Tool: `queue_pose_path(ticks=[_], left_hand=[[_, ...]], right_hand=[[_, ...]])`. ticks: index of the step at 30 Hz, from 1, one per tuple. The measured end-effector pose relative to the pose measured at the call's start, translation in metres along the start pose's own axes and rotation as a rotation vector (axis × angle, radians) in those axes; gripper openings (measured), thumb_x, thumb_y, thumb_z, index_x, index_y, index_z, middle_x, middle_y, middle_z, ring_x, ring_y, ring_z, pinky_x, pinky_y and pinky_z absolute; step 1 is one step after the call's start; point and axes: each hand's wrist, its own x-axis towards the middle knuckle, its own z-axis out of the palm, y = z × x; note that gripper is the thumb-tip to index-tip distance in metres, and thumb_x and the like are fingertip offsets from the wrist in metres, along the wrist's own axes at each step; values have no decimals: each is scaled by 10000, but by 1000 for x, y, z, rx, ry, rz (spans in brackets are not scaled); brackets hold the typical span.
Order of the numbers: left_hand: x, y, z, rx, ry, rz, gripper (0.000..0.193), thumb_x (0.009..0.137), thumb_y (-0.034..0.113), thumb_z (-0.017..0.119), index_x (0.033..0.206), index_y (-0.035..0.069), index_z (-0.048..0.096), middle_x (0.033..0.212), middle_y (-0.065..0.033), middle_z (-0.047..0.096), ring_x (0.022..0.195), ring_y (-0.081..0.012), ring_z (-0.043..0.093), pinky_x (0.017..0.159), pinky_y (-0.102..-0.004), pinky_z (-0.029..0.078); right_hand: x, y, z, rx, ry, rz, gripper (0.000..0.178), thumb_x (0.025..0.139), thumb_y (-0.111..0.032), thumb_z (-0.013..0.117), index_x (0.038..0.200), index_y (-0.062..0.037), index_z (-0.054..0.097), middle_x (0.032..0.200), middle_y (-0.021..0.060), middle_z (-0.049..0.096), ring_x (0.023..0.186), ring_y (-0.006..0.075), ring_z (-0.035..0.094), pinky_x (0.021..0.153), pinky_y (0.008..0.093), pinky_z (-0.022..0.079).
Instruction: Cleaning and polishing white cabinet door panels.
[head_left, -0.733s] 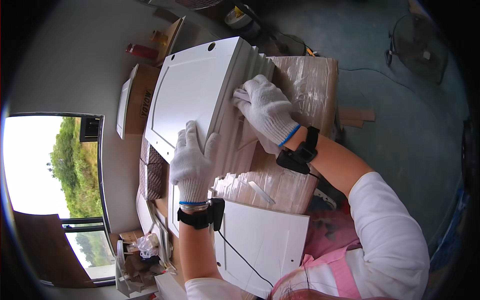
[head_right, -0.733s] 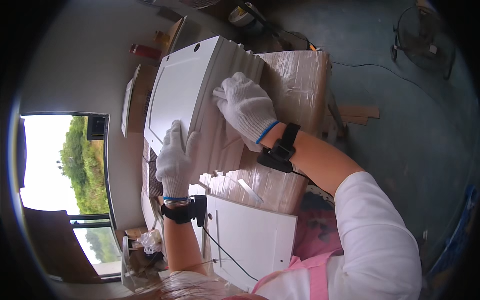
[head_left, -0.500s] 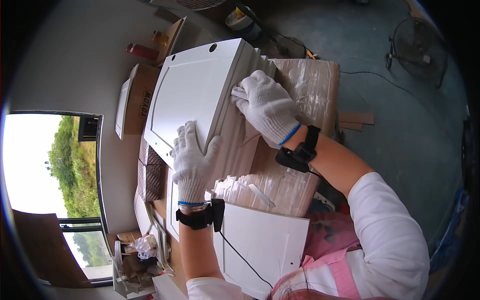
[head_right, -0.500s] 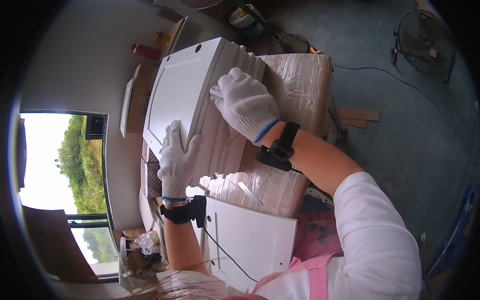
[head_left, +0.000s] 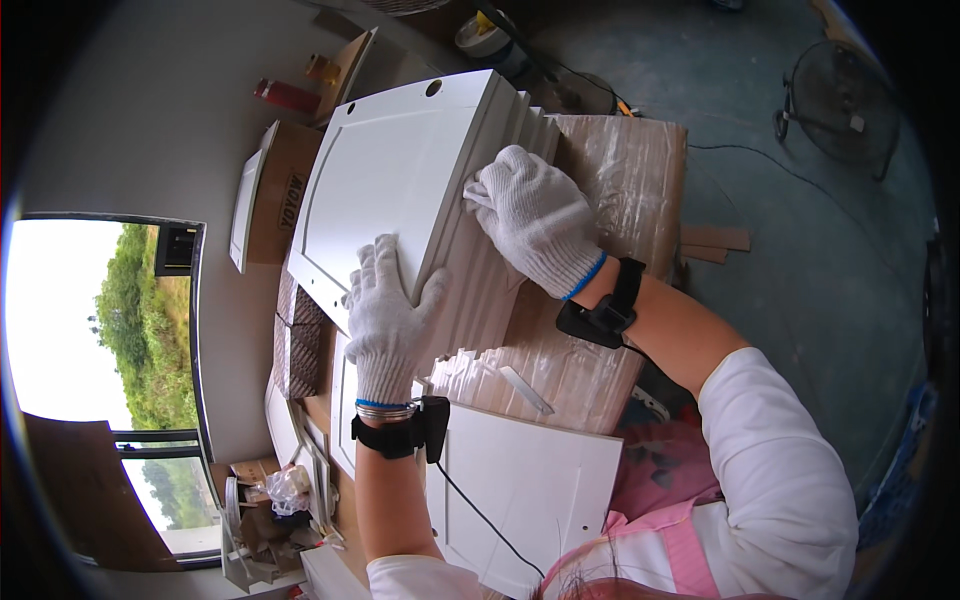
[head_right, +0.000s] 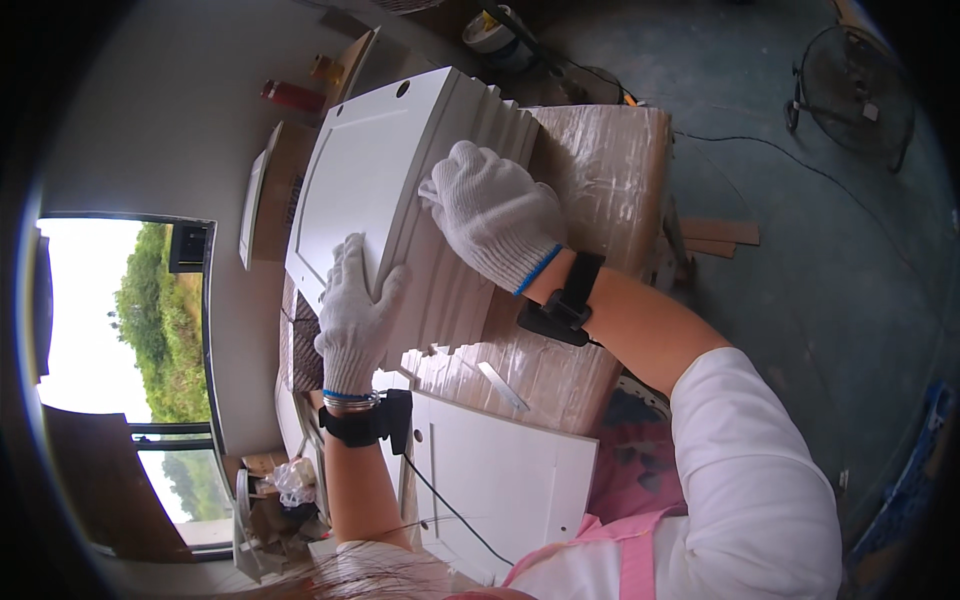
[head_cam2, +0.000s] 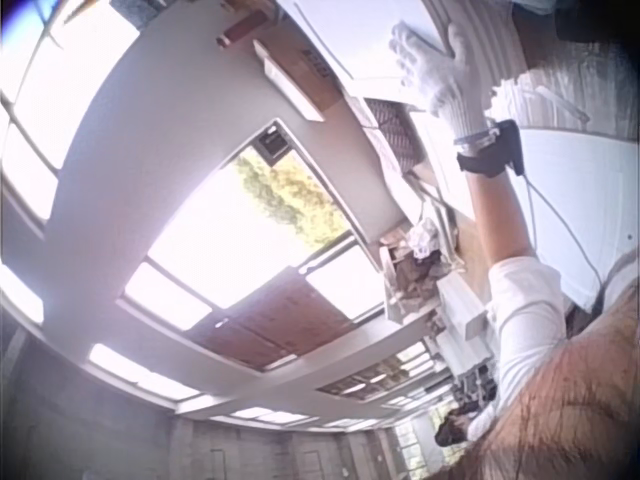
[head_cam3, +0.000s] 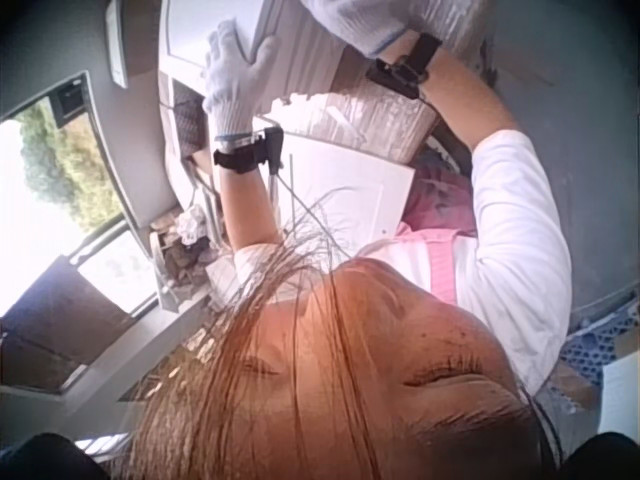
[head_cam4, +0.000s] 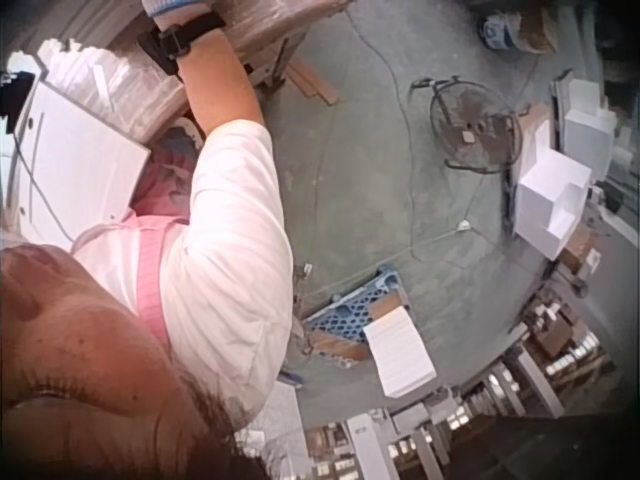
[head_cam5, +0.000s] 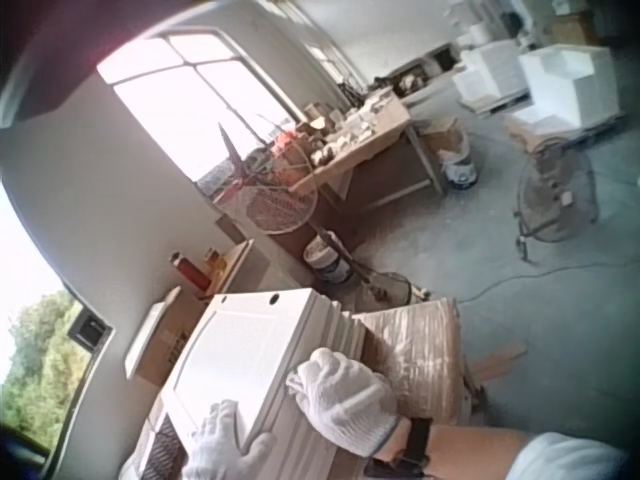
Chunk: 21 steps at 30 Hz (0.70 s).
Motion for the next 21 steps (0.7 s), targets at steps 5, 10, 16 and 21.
queue_pose_path(ticks=[5, 10, 16, 21], left_hand=[[2, 1, 0, 10, -2, -21, 846, 894, 562, 589, 1508, 25, 364, 1514, -288, 390, 1424, -441, 353, 1166, -533, 314], [1, 2, -1, 10, 9, -18, 844, 890, 562, 596, 1507, 33, 369, 1520, -281, 386, 1415, -439, 367, 1164, -531, 319], [2, -1, 3, 21, 14, 2, 840, 895, 564, 595, 1509, 39, 367, 1514, -274, 397, 1410, -424, 379, 1155, -533, 326], [1, -1, 2, 42, 33, 6, 828, 900, 559, 588, 1507, 41, 370, 1510, -267, 404, 1407, -415, 385, 1152, -541, 322]], right_hand=[[1, 1, -2, -2, -48, 43, 228, 874, -231, 757, 965, -63, 634, 995, 110, 605, 908, 258, 660, 751, 363, 586], [6, 2, -6, -49, -64, -3, 232, 889, -250, 744, 972, -63, 636, 995, 111, 605, 893, 281, 659, 746, 374, 585], [10, -1, -4, 21, 110, -27, 196, 890, -228, 737, 977, -77, 649, 987, 100, 602, 931, 272, 647, 780, 384, 582], [6, -5, -2, -7, 46, -88, 225, 870, -236, 750, 1002, -83, 649, 997, 96, 585, 914, 270, 629, 768, 379, 578]])
